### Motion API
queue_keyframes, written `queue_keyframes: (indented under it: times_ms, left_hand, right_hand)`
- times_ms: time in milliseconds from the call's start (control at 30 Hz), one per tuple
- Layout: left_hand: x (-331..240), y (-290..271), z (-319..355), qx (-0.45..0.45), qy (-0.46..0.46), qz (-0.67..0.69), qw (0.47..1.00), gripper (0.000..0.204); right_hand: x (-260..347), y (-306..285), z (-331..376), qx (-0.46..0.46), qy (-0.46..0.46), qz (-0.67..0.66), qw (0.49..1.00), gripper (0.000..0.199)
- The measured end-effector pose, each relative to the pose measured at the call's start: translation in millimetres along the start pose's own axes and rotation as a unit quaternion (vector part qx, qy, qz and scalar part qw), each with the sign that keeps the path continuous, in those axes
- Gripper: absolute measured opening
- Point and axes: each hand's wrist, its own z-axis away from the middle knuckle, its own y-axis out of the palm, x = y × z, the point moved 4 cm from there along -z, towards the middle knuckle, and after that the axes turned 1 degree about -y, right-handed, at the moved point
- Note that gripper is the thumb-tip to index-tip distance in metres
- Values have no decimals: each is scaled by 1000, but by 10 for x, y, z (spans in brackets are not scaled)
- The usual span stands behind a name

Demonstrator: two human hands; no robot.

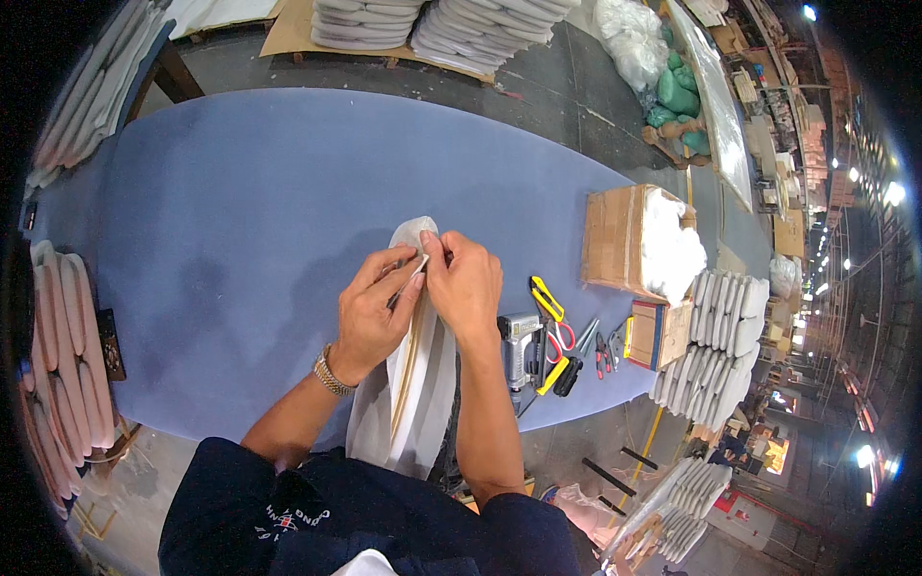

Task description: The person assembles a cushion by inserting a foam insert into a fabric cover, folding and tucking the edges, and securing the cover with a staple gun. They trim excess fabric with scissors and continue stapling to finish the cushion.

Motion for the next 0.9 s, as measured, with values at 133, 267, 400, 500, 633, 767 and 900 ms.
queue_keyframes:
  times_ms: [133,267,400,500,633,767,900]
  left_hand:
    - [52,-18,67,-22,4,20,1000,19]
    - [70,-48,74,-85,-3,75,994,15]
    - [110,-133,24,-20,-161,138,977,13]
    - [92,-126,48,-29,-122,145,981,14]
    - [60,-139,73,-41,-77,122,989,13]
    - [92,-184,6,8,-29,78,997,11]
    - [538,-131,-470,102,-103,196,970,27]
  right_hand:
    - [-81,29,68,-17,17,-48,999,50]
    - [-80,29,128,43,64,-38,996,62]
    - [115,-25,60,59,81,37,994,69]
    - [186,1,-34,69,81,98,989,66]
    - [81,110,-79,54,41,47,997,59]
    - [14,137,0,20,12,-34,999,52]
    - [-173,261,120,17,11,-184,983,47]
